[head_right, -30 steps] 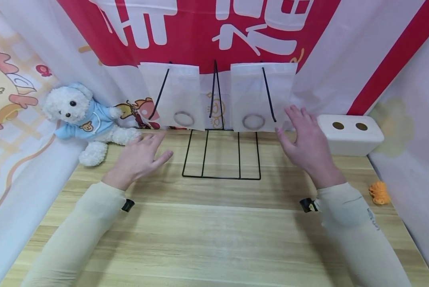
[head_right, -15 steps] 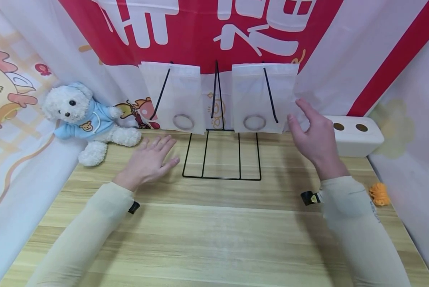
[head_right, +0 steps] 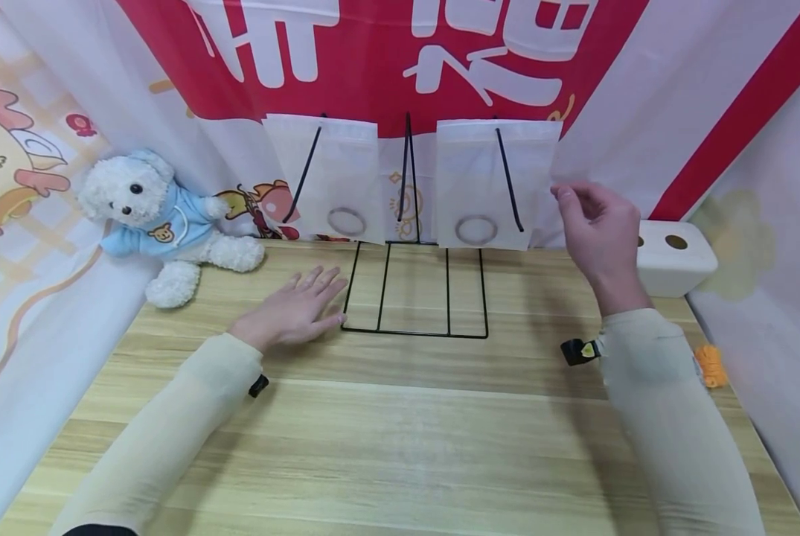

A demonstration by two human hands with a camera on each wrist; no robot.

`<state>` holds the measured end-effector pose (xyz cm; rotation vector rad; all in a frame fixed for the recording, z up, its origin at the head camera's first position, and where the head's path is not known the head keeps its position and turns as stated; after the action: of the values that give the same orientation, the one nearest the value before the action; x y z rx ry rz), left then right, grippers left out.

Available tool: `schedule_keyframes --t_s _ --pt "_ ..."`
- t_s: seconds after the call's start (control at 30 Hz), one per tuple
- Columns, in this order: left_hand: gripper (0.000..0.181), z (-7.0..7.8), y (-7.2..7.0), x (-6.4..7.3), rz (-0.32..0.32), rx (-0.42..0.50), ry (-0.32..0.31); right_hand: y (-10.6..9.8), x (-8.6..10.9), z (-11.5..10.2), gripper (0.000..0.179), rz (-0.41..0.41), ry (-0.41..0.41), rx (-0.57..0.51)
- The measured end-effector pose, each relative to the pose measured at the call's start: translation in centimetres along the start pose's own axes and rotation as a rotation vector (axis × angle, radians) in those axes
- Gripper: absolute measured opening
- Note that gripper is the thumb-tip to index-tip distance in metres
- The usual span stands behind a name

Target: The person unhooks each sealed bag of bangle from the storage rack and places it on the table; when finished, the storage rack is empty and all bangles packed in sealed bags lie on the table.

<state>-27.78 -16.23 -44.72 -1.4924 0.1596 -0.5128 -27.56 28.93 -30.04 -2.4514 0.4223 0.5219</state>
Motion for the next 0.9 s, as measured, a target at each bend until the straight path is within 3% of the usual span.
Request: schedule_keyframes --t_s 0.13,0.37,0.57,0.9 --pt "0.077 0.2 0.7 -0.3 -0.030 0.017 0.026 0.0 -0.4 0.2 0.036 0.007 0.020 -0.068" --pt "0.078 0.1 1.8 -0.7 -0.085 0.021 0.011 0.0 -0.8 0.2 0.034 0.022 0.042 -0.134" --pt "0.078 0.2 1.9 -0.7 -0.132 0.051 -0.008 0.0 -1.2 0.1 0.034 0.017 0.049 -0.153" --pt "0.074 0.2 2.0 -0.7 -0.145 0.049 -0.003 0.6 -1.5 0.0 0.035 0.047 0.040 -0.174"
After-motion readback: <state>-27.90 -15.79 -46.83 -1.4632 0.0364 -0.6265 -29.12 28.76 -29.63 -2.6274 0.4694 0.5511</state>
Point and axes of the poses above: each hand's wrist, its own x-axis away from the middle knuckle, its own y-axis out of the palm, z = x × y, the point moved 6 cm from there along -x, towards the middle knuckle, and after that the axes turned 7 degrees about -y, right-handed, at the moved point
